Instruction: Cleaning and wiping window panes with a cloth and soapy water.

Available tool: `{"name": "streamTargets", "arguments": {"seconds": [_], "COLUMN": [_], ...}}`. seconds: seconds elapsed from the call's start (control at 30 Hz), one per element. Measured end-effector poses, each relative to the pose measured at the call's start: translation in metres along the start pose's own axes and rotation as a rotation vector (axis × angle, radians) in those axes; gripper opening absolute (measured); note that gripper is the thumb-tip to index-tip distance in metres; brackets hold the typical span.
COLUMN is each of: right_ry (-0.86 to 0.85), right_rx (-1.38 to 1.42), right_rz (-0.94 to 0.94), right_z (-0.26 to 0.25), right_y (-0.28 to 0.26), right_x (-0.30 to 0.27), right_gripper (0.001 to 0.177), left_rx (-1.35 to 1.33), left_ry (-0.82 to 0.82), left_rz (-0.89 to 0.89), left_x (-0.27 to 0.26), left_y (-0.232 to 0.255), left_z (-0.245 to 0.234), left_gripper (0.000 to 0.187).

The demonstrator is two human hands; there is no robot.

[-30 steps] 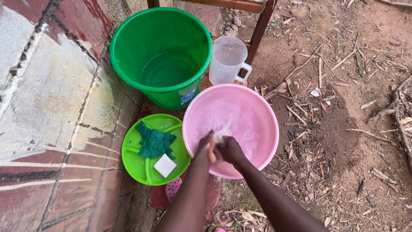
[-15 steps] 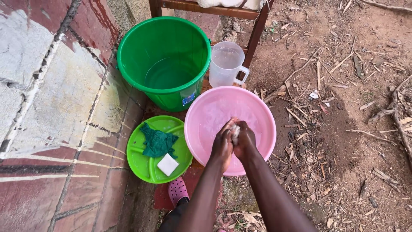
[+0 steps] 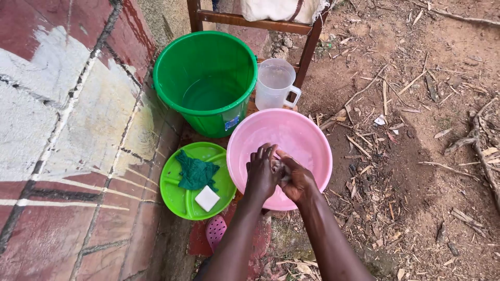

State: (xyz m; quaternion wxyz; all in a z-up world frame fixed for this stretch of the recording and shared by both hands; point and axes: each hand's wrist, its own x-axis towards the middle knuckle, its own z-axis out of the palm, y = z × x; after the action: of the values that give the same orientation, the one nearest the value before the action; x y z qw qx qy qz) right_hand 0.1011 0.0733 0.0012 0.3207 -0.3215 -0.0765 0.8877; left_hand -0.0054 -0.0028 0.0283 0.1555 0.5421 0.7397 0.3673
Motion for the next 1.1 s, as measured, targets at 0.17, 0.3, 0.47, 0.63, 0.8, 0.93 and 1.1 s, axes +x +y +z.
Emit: {"name": "streamTargets", "arguments": {"seconds": [0.17, 0.3, 0.47, 0.63, 0.8, 0.93, 1.1], "right_ry": [0.055, 0.096, 0.229, 0.362, 0.391, 0.513, 0.465], "right_rx": [-0.046, -0.311, -0.604, -0.812, -0.863, -0.950, -0.987], "right_rz": [0.044, -0.145, -0.222, -0.293, -0.342, -0.362, -0.507], "right_z": [0.010, -0.009, 0.010, 0.007, 0.015, 0.034, -0.012], "right_y": [-0.008, -0.014, -0.002, 0.011, 0.014, 0.018, 0.030], "right_x": [0.000, 0.016, 0.004, 0.012, 0.010, 0.004, 0.038], "right_gripper": [0.032, 0.028, 0.021, 0.031, 0.040, 0.043, 0.040], "left_rx": [-0.166, -1.052, -1.378, -1.388, -1.286, -1.142, -1.044], "left_ry": [-0.072, -0.229, -0.082, -0.119, -0.157, -0.219, -0.194], "left_rz": [-0.100, -0.346, -0.563, -0.707, -0.742, -0.700, -0.696], "left_x": [0.006, 0.007, -0.003, -0.010, -0.005, -0.006, -0.006], "left_y": [-0.021, -0.053, -0.057, -0.053, -0.046, -0.044, -0.056], "left_z": [0.004, 0.012, -0.001, -0.006, -0.010, 0.004, 0.044], "left_gripper": [0.082, 0.077, 0.085, 0.101, 0.103, 0.099, 0.086]}}
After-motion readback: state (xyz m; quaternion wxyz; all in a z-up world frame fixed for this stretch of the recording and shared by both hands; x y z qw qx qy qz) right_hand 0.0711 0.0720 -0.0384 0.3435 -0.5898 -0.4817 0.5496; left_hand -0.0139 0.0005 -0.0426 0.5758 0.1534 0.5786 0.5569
